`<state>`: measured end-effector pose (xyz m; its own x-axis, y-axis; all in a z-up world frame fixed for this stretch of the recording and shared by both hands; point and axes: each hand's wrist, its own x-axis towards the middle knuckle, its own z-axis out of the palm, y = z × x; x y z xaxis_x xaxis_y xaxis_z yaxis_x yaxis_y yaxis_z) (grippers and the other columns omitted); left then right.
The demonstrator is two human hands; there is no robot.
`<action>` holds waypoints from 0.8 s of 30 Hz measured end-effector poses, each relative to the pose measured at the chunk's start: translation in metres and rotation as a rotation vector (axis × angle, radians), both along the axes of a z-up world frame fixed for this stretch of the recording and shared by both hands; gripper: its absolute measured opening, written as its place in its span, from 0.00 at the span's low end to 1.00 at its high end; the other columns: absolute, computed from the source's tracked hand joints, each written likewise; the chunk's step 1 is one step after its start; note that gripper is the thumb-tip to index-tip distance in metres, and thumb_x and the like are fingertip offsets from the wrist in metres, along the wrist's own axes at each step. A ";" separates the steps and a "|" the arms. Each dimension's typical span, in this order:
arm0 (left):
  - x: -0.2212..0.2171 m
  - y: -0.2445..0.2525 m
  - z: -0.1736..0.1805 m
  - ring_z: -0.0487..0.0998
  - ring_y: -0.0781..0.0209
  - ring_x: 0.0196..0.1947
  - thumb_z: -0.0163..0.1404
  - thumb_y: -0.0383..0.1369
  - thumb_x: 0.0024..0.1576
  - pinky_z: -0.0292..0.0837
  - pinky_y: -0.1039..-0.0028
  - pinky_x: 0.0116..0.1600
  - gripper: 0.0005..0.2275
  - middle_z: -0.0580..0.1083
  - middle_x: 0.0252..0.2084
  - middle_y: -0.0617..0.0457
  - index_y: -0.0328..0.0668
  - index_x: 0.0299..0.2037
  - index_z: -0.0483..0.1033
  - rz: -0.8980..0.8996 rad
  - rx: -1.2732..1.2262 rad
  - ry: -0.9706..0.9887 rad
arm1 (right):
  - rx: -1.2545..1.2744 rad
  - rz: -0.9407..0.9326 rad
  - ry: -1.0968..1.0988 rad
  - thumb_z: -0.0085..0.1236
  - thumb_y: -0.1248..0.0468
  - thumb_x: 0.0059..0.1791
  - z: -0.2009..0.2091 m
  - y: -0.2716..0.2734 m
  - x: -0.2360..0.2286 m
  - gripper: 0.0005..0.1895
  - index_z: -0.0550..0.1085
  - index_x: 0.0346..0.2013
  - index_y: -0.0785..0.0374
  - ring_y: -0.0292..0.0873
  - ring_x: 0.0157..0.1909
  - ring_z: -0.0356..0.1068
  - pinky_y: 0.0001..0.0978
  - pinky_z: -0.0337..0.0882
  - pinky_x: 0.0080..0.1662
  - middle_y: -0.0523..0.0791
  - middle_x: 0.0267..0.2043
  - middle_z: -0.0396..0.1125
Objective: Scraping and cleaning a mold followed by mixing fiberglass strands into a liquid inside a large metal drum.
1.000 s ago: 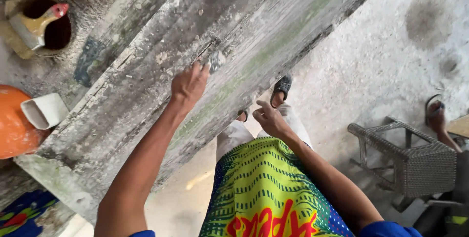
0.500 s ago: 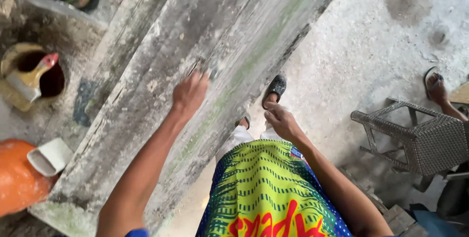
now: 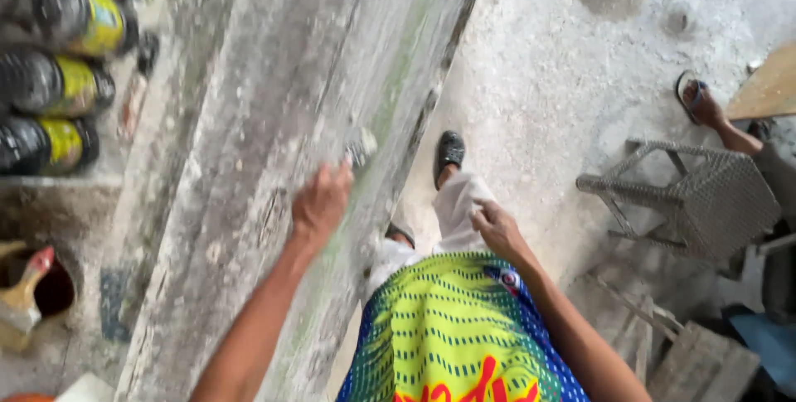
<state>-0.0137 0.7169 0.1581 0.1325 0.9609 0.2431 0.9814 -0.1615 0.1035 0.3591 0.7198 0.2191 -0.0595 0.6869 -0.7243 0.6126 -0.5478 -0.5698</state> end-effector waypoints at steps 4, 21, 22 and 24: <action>0.046 -0.017 -0.008 0.83 0.50 0.30 0.50 0.43 0.62 0.82 0.63 0.28 0.13 0.74 0.35 0.50 0.54 0.51 0.80 0.123 -0.294 -0.048 | -0.013 -0.048 0.045 0.50 0.55 0.54 -0.049 0.036 0.035 0.27 0.69 0.67 0.60 0.45 0.41 0.75 0.44 0.72 0.49 0.49 0.35 0.77; 0.126 0.530 -0.022 0.83 0.39 0.48 0.38 0.49 0.68 0.79 0.50 0.50 0.19 0.75 0.50 0.46 0.64 0.66 0.71 0.339 -0.580 -0.089 | 0.076 -0.205 -0.086 0.51 0.49 0.55 -0.025 0.398 0.257 0.28 0.69 0.68 0.56 0.54 0.54 0.77 0.50 0.74 0.56 0.53 0.56 0.75; 0.131 0.557 -0.016 0.83 0.39 0.48 0.38 0.49 0.68 0.79 0.50 0.50 0.19 0.75 0.50 0.46 0.64 0.66 0.71 0.332 -0.573 -0.088 | 0.082 -0.212 -0.085 0.51 0.49 0.55 -0.026 0.417 0.264 0.28 0.69 0.68 0.56 0.54 0.54 0.77 0.50 0.74 0.56 0.53 0.56 0.75; 0.138 0.596 -0.007 0.81 0.35 0.50 0.36 0.47 0.69 0.77 0.47 0.54 0.20 0.74 0.53 0.43 0.60 0.68 0.69 0.343 -0.645 -0.077 | 0.077 -0.273 -0.061 0.51 0.50 0.55 -0.029 0.445 0.277 0.29 0.69 0.68 0.59 0.54 0.53 0.77 0.49 0.74 0.55 0.55 0.52 0.76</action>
<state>0.1242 1.3127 0.1509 -0.1957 0.9006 -0.3881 0.9522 0.2692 0.1447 0.6363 1.1648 0.1901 0.1776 0.7242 -0.6663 0.4827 -0.6541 -0.5823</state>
